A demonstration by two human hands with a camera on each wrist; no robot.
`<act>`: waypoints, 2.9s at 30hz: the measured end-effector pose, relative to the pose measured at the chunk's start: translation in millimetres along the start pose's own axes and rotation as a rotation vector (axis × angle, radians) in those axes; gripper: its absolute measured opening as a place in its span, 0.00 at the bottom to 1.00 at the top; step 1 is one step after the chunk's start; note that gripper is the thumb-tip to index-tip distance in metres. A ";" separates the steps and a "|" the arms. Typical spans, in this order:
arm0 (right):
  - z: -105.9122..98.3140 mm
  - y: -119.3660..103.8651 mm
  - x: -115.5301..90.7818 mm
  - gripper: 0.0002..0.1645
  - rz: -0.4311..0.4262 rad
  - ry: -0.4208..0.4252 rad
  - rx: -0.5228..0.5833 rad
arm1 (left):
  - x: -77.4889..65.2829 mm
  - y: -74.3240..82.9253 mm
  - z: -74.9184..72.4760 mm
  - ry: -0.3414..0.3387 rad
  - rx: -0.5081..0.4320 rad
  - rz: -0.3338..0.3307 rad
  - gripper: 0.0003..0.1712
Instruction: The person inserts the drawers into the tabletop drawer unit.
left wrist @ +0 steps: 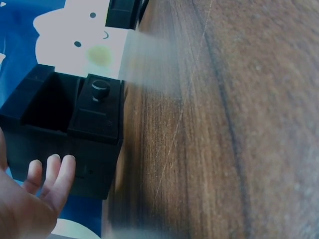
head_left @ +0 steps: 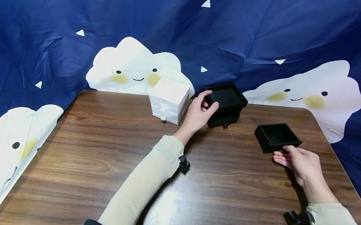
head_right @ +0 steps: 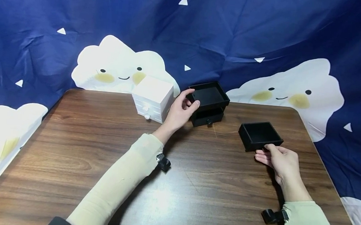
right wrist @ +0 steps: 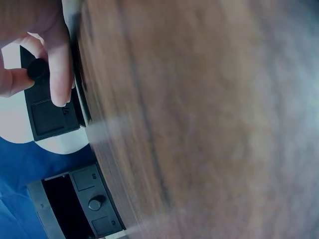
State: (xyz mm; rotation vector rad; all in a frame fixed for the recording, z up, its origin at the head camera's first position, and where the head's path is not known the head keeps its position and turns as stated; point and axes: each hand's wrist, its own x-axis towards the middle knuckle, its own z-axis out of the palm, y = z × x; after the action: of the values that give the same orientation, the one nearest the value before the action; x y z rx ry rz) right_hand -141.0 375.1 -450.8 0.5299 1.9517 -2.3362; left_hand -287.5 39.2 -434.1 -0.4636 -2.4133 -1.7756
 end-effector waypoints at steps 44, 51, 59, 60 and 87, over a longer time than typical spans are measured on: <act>58.3 6.4 -12.6 0.19 -0.163 -0.026 0.094 | 0.8 -0.1 1.0 0.003 0.012 -0.007 0.31; 72.0 5.2 -13.8 0.19 -0.188 -0.046 0.071 | 0.1 -0.4 0.8 0.002 0.016 -0.011 0.31; 90.9 2.8 -12.1 0.17 -0.189 -0.058 0.056 | 0.4 -0.2 0.7 0.001 0.008 -0.008 0.31; 92.7 2.3 -12.2 0.17 -0.187 -0.060 0.048 | 0.4 -0.1 0.8 0.001 0.007 -0.009 0.31; 126.6 3.9 -4.5 0.13 -0.181 -0.089 -0.015 | 0.0 -1.0 1.2 0.016 0.010 -0.015 0.31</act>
State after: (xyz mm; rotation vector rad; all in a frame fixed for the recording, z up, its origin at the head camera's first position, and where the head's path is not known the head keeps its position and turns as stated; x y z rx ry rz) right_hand -164.5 251.5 -435.0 0.2534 2.0531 -2.3993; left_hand -287.7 40.0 -435.4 -0.4298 -2.4199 -1.7646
